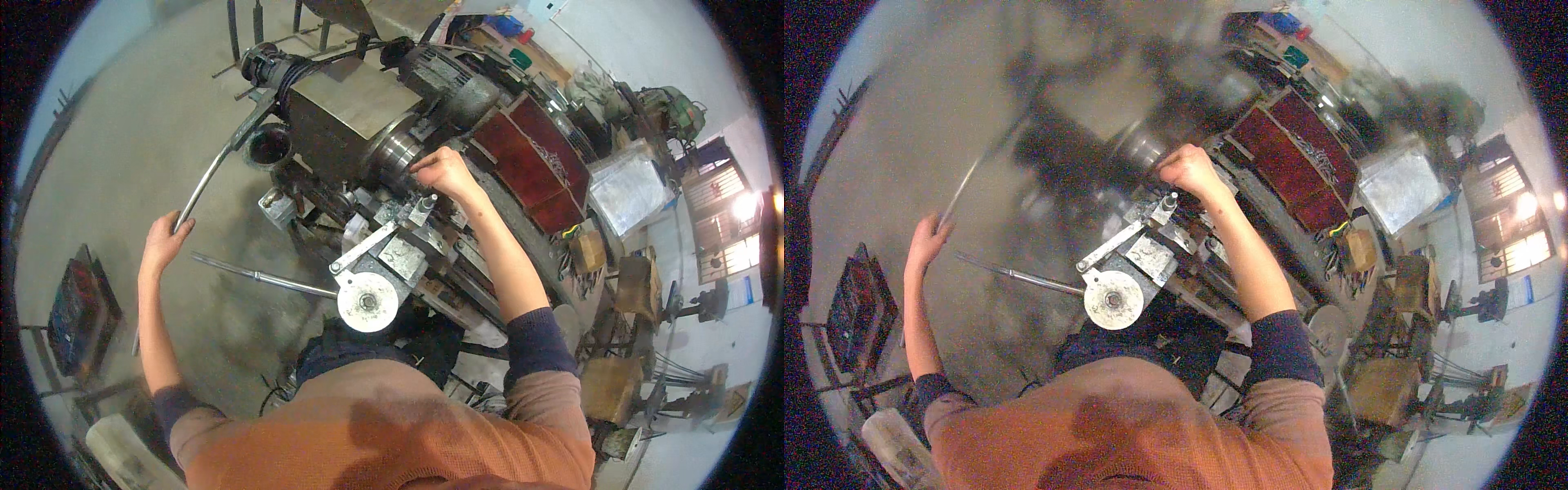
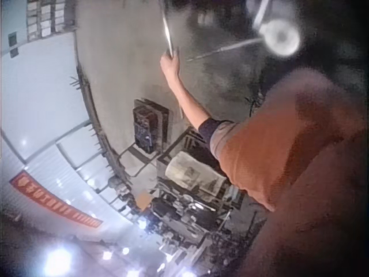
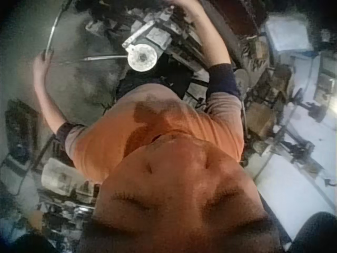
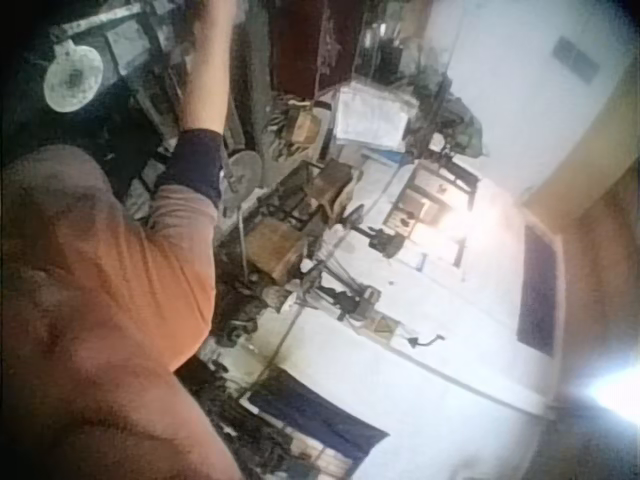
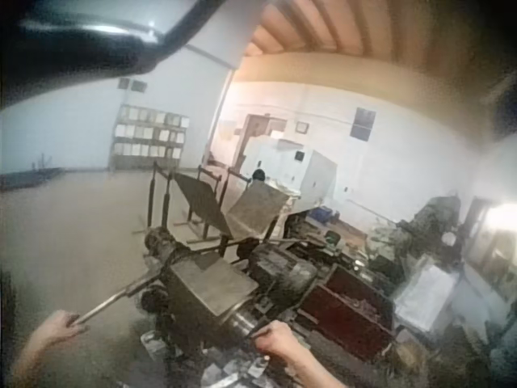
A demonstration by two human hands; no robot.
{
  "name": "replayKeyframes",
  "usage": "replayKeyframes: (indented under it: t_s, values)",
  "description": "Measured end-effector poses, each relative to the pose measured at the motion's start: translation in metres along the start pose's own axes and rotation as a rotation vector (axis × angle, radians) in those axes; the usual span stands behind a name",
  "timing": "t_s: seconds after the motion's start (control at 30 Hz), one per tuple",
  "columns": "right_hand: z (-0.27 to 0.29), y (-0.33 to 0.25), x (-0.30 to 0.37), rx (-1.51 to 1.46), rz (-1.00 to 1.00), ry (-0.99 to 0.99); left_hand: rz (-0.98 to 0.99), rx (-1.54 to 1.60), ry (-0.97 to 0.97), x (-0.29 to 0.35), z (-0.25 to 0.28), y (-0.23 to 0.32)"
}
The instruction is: The person operates a metal lathe, repeatedly loading small metal rods into the chuck, machining them, and removing the finished pieces. The person places the finished parts into a nearby container and continues the cycle with new rods.
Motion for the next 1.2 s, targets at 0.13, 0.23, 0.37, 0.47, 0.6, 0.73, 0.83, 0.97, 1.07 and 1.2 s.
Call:
replayKeyframes:
  t_s: [0.13, 0.23, 0.37, 0.47, 0.6, 0.73, 0.83, 0.97, 1.07, 1.2]
  values:
    - [0.008, -0.005, -0.001, 0.104, 0.102, -0.002, -0.005, -0.094, 0.003, -0.014, -0.012, 0.001]
    - [0.007, -0.010, -0.001, 0.072, -0.094, 0.016, -0.011, -0.119, -0.009, -0.021, -0.015, 0.000]
    - [0.007, -0.017, -0.011, 0.064, -0.107, -0.083, -0.035, -0.232, 0.023, -0.024, -0.019, -0.010]
    - [0.006, -0.017, -0.015, 0.131, -0.102, -0.118, -0.010, -0.288, 0.013, -0.025, -0.017, -0.005]
    - [0.008, -0.015, -0.014, 0.197, -0.067, -0.119, -0.014, -0.518, -0.041, -0.048, -0.008, -0.028]
    - [0.003, -0.013, -0.015, 0.133, -0.120, -0.108, -0.068, -0.804, 0.103, -0.137, 0.039, -0.103]
    - [0.002, -0.004, -0.014, 0.153, -0.064, -0.070, -0.121, -0.780, 0.162, -0.146, 0.042, -0.102]
    - [0.003, -0.007, -0.014, 0.183, -0.075, -0.095, -0.079, -0.747, 0.185, -0.172, 0.032, -0.128]
    - [0.011, -0.017, 0.001, 0.196, -0.036, -0.030, -0.289, -0.377, 0.441, -0.185, -0.001, -0.104]
    - [0.037, -0.007, 0.050, 0.178, 0.144, 0.301, -0.261, 0.074, 0.510, -0.153, -0.078, -0.008]
Point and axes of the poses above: each hand's wrist, its own x-axis away from the middle knuckle, its own z-axis out of the back of the hand, y = z × x, the point moved 1 cm from there along -x, towards the middle knuckle, and after that the axes turned 2 degrees about -y, right-handed, at the moved point
